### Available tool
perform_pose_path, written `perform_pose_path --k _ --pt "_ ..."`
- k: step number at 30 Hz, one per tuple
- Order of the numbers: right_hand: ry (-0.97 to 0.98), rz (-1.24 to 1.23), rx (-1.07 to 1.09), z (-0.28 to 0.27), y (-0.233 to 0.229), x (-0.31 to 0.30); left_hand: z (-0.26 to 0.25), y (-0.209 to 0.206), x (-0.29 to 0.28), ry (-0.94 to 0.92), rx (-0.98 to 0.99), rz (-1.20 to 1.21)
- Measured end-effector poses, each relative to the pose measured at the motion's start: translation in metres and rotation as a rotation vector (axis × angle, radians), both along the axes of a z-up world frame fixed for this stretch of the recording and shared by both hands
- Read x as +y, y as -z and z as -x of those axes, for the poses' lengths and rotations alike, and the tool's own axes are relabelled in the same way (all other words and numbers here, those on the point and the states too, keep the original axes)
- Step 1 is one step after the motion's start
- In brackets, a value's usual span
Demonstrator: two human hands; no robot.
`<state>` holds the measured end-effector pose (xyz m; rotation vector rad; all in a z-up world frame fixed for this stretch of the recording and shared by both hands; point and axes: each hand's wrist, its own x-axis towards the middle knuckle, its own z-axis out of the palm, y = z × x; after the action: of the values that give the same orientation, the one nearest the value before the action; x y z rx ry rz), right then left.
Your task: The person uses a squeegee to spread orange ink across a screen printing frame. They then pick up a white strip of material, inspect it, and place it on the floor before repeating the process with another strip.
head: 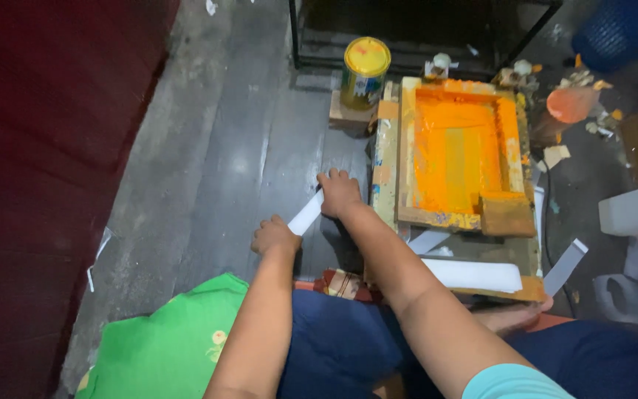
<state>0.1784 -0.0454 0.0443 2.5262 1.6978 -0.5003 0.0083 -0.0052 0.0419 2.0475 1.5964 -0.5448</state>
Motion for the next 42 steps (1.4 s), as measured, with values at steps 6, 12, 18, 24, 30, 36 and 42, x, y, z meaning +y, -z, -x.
perform_pose_path --k 6,12,18,24,30,36,42 --pt "-0.189 0.104 -0.254 0.000 -0.003 -0.008 -0.001 -0.028 -0.010 0.013 -0.073 -0.032" --pt "-0.266 0.051 -0.223 0.017 -0.088 -0.055 -0.003 -0.068 -0.028 0.078 -0.071 -0.113" --pt "-0.379 -0.190 -0.342 0.003 -0.117 -0.139 -0.011 -0.037 -0.031 0.162 -0.179 -0.306" --pt "-0.355 -0.339 -0.320 -0.027 -0.135 -0.226 -0.013 -0.111 -0.079 0.275 -0.414 -0.453" --pt "-0.295 -0.604 -0.505 -0.070 -0.136 -0.308 -0.020 -0.083 -0.112 0.662 -0.724 -0.860" --pt "-0.012 -0.510 -0.261 -0.096 -0.153 -0.356 -0.025 -0.080 -0.136 0.898 -0.786 -0.758" --pt "0.006 -0.402 0.012 -0.101 -0.183 -0.364 -0.029 -0.072 -0.145 1.141 -0.659 -0.850"
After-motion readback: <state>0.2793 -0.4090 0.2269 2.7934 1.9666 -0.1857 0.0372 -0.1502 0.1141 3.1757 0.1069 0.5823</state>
